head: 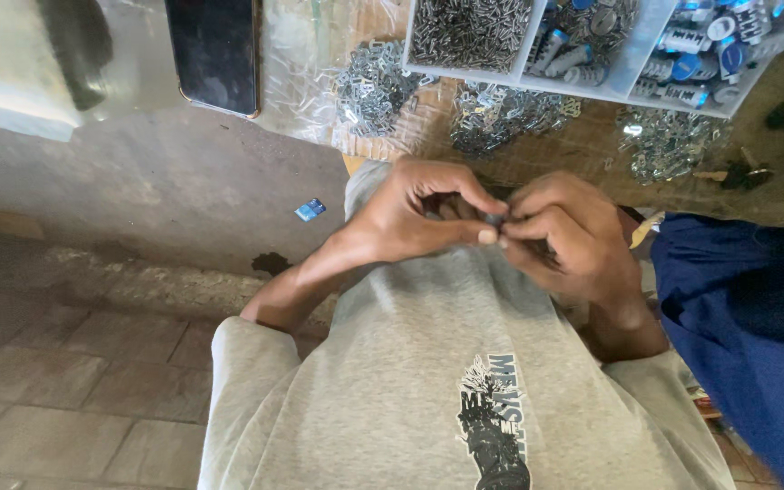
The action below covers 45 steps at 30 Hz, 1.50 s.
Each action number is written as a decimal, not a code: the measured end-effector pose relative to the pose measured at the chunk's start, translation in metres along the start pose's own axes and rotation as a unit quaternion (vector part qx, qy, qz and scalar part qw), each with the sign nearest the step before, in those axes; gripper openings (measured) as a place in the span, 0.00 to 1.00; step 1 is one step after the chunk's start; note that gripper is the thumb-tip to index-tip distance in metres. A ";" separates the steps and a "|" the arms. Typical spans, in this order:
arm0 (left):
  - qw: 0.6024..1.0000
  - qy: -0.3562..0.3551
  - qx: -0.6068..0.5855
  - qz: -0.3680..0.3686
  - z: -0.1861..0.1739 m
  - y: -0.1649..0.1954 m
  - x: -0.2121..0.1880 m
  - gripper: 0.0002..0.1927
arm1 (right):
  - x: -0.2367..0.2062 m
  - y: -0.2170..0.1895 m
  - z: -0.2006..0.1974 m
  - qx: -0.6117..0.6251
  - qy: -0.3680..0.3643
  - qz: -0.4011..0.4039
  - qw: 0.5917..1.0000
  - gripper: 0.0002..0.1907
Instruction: The person sits at a workbench assembling small metal fittings. They pick a metal body in one hand, insert a blue plastic component into it, press and twist the parts together by hand, then set the assembled fitting aside and repeat with new parts from a compartment tray.
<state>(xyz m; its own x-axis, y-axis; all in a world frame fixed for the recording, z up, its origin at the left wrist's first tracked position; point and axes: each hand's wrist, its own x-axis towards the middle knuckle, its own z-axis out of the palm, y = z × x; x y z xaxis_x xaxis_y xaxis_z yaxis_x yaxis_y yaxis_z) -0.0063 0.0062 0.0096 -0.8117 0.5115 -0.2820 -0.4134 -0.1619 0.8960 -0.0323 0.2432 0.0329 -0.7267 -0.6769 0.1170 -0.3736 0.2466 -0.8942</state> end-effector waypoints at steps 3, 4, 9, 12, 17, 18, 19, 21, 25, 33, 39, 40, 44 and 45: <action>0.998 -0.059 0.032 0.014 -0.010 0.002 -0.004 0.09 | -0.003 0.007 0.000 -0.090 0.000 0.004 0.996 0.19; 0.998 -0.046 0.043 0.027 -0.013 0.002 -0.005 0.09 | -0.005 0.011 0.002 -0.156 0.014 -0.008 0.988 0.23; 0.998 0.018 -0.031 0.055 -0.022 0.002 -0.011 0.09 | -0.015 0.029 0.028 -0.326 0.053 -0.048 0.943 0.19; 0.997 0.040 -0.034 0.061 -0.024 0.002 -0.013 0.10 | -0.024 0.034 0.036 -0.339 0.088 -0.047 0.935 0.17; 0.996 0.050 -0.061 0.036 -0.021 0.002 -0.017 0.10 | -0.032 0.038 0.037 -0.317 0.099 -0.047 0.942 0.15; 0.996 0.051 -0.063 0.032 -0.020 0.002 -0.017 0.10 | -0.031 0.038 0.036 -0.314 0.104 -0.067 0.941 0.12; 0.996 0.052 -0.064 0.029 -0.019 0.001 -0.017 0.10 | -0.029 0.038 0.036 -0.311 0.108 -0.087 0.940 0.10; 0.995 0.053 -0.078 0.020 -0.016 0.000 -0.017 0.10 | -0.025 0.036 0.033 -0.301 0.093 -0.104 0.943 0.11; 0.992 0.057 -0.115 -0.002 -0.010 -0.002 -0.018 0.11 | -0.015 0.024 0.031 -0.177 0.136 -0.093 0.970 0.11; 0.991 0.068 -0.117 0.021 -0.006 -0.007 -0.019 0.11 | 0.005 0.005 0.043 -0.081 0.155 -0.075 0.982 0.09; 0.997 0.041 -0.042 0.056 -0.015 -0.013 -0.020 0.10 | 0.012 -0.003 0.030 -0.004 0.077 -0.015 0.997 0.10; 0.997 0.014 -0.021 0.067 -0.018 -0.014 -0.022 0.10 | 0.012 -0.003 0.025 0.049 0.052 0.010 0.997 0.11; 0.993 -0.041 0.076 0.079 -0.037 -0.011 -0.030 0.08 | 0.020 0.006 0.026 -0.093 0.038 -0.006 0.995 0.21; 0.995 -0.017 0.036 0.097 -0.041 -0.010 -0.034 0.08 | 0.023 0.009 0.035 -0.196 0.064 -0.028 0.978 0.25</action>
<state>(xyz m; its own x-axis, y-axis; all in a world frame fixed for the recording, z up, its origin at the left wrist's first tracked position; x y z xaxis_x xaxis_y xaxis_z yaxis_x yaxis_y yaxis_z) 0.0081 -0.0439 -0.0034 -0.8585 0.5046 -0.0916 -0.2196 -0.2002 0.9548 -0.0323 0.2058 0.0127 -0.7564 -0.6098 0.2366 -0.5883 0.4761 -0.6536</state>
